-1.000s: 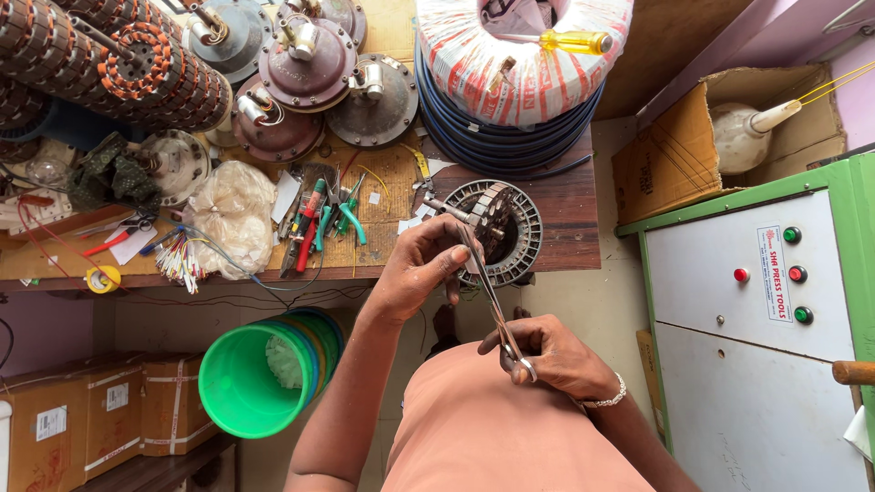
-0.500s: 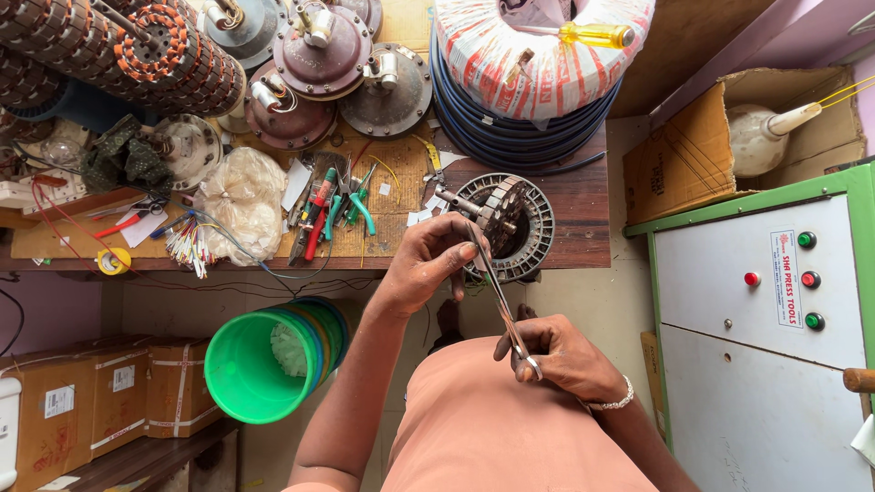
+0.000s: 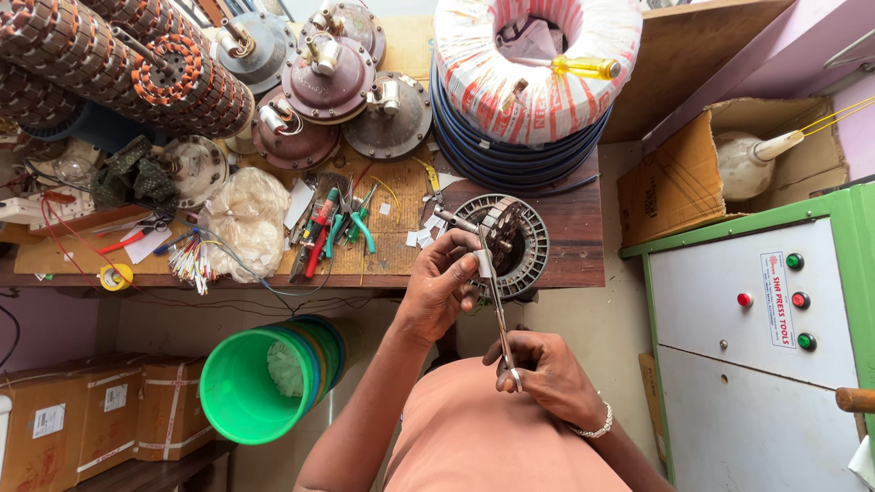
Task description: The person repeatedly picks up small white rectangular pieces from a workbench, uses shears to trim them, and places them into slots on a circular motor stator. The person continues this cycle of trimming and inserting throughout the clip.
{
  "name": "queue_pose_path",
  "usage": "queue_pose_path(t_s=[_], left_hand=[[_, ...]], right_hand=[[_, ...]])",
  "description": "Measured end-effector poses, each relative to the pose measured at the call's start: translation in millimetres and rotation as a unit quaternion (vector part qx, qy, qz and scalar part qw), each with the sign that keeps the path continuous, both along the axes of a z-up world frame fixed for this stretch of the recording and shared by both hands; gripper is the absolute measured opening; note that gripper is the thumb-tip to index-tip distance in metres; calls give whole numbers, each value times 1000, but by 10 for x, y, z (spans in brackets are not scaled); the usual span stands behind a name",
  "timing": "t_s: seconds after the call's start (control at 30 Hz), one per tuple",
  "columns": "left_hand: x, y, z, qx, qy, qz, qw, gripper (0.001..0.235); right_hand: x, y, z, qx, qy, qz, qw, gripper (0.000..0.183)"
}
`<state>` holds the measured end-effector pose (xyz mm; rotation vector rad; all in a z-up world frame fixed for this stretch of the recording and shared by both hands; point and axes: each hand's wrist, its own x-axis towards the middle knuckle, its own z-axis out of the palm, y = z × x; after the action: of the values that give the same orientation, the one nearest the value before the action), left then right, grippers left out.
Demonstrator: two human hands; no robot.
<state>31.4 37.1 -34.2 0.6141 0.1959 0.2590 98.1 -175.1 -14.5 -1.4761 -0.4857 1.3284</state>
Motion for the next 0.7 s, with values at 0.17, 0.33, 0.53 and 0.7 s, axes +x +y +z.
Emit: queue_pose_path(t_s=[0.17,0.33,0.53,0.7], left_hand=[[68,-93,-16,-31,8,21,999,19],[73,-72,14,-24,36,47,998,16],[-56,-186,404,329,86,37,940,40],[-133,-285,815,444,147,-18,883,72]], right_hand=[[-46,-105,-241,47,-2,-47,998,26],[-83,-272,-244,293,-74,-248,920,55],[54,-49,38,336,-38,-278,899,62],[22,70,185,268,-84,-269,921,50]])
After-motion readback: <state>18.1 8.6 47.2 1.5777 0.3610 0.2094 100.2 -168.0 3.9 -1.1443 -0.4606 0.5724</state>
